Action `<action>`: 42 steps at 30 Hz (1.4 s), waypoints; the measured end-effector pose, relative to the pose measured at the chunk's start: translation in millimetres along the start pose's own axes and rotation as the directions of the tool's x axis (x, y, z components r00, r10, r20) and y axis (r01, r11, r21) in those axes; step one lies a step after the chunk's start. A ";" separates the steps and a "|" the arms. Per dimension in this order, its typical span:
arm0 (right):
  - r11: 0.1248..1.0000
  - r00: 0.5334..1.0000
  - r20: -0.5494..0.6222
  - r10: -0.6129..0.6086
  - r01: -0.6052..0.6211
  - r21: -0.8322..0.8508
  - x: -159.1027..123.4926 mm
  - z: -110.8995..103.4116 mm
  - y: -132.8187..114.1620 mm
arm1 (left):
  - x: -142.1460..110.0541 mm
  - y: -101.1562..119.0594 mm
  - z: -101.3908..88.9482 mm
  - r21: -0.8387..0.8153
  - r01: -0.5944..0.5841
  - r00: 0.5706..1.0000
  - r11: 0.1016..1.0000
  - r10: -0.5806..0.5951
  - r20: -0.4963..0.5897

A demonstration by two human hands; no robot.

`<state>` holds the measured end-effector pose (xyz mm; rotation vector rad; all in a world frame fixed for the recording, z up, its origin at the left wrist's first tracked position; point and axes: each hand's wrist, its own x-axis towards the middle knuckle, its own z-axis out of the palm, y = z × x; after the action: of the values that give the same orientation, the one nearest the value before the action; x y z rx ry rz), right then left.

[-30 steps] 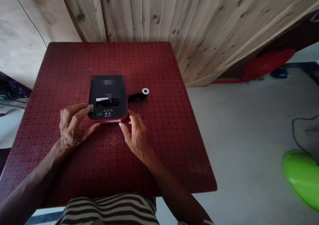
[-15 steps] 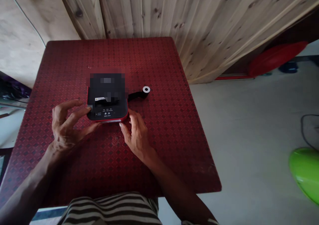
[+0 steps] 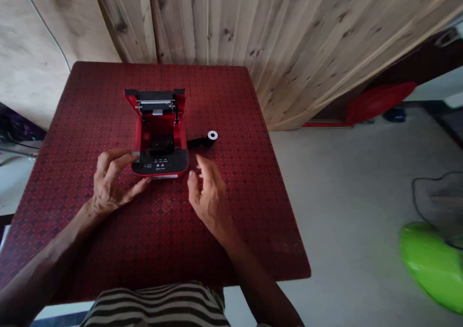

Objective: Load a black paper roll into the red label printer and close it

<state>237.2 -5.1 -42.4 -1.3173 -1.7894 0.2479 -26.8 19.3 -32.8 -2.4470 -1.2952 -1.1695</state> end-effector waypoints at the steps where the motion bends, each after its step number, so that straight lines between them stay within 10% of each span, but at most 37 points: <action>1: 0.998 0.999 -0.029 -0.045 0.043 -0.040 10.1 -6.0 -1.7 | -1.9 -0.2 2.9 -0.012 -0.004 1.000 1.000 0.003 -0.006; 6: 0.951 0.944 0.210 -0.252 0.282 -0.127 81.9 -8.2 -15.0 | -12.0 -0.3 13.2 -0.044 0.012 1.000 0.999 -0.013 -0.027; 11: 0.869 0.738 0.664 -0.118 0.400 -0.290 138.6 22.7 -30.4 | -17.3 0.4 16.6 -0.063 0.036 0.999 0.997 -0.035 0.010; 22: 0.832 0.508 0.861 -0.022 0.486 -0.266 166.1 34.8 -44.1 | -18.9 -0.7 19.1 -0.091 0.046 0.999 0.995 -0.044 0.026; 27: 0.850 0.564 0.822 -0.082 0.470 -0.238 164.9 24.9 -45.6 | -17.6 -0.9 19.4 -0.099 0.041 0.999 0.994 -0.040 0.009; 35: 0.984 0.876 0.449 -0.176 0.173 0.050 140.8 -24.1 -29.2 | -16.4 -2.5 18.6 -0.115 0.036 0.999 0.993 -0.036 0.004; 38: 0.982 0.954 0.300 0.001 -0.057 0.180 123.9 -55.0 6.6 | -16.5 -3.4 19.0 -0.111 0.036 0.999 0.993 -0.036 0.003; 42: 0.886 0.938 0.220 0.269 -0.331 0.326 79.5 -74.4 55.0 | -16.0 -3.9 19.5 -0.109 0.032 0.999 0.993 -0.033 -0.008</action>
<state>324.6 61.6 10.3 -1.3294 -1.5692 0.8431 -23.8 20.0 -58.1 -2.5008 -1.3068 -1.2914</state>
